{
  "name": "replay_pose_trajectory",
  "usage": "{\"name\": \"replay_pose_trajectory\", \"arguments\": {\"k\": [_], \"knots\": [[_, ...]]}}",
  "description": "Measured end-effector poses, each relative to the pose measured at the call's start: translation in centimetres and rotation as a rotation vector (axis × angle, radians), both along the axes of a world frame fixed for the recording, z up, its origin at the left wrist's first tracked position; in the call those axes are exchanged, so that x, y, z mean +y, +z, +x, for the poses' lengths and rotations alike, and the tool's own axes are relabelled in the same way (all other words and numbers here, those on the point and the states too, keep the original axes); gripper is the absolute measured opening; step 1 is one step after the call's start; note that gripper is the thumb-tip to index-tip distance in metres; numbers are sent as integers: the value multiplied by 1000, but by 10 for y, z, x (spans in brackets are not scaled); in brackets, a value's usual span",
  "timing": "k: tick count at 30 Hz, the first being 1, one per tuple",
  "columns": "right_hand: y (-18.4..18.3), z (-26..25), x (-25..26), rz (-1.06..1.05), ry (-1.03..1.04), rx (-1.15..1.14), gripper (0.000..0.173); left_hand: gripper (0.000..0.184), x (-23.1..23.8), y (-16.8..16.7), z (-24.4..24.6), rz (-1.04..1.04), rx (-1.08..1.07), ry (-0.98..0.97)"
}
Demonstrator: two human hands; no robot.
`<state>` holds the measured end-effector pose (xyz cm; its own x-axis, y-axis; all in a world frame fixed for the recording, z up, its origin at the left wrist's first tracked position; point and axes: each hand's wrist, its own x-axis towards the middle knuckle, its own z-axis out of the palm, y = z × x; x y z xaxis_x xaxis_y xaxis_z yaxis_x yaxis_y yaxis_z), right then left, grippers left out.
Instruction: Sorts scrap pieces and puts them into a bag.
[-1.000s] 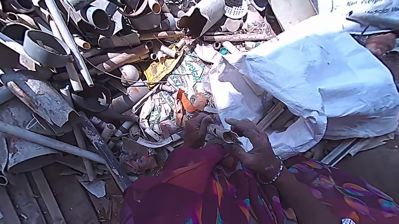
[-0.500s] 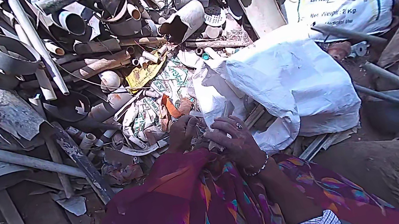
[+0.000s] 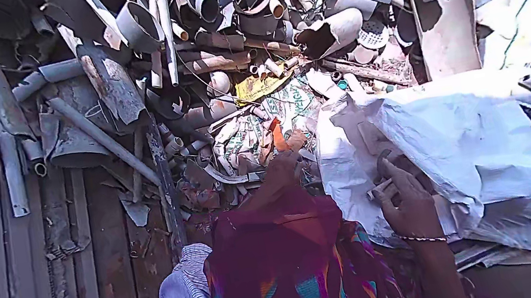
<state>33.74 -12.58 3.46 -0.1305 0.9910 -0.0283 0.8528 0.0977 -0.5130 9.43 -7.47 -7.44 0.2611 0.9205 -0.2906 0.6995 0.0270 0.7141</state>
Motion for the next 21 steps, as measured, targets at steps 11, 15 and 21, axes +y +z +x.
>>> {"name": "replay_pose_trajectory", "arguments": {"k": [11,15,21], "knots": [[20,11,3,490,-271,-169,44,57,61,-3,-26,-231,293,294],[17,20,7,177,-354,-187,76,63,64,-67,-19,-25,222,323],[10,26,9,119,-279,-162,64,49,0,-23,13,-264,-36,-75]]}}
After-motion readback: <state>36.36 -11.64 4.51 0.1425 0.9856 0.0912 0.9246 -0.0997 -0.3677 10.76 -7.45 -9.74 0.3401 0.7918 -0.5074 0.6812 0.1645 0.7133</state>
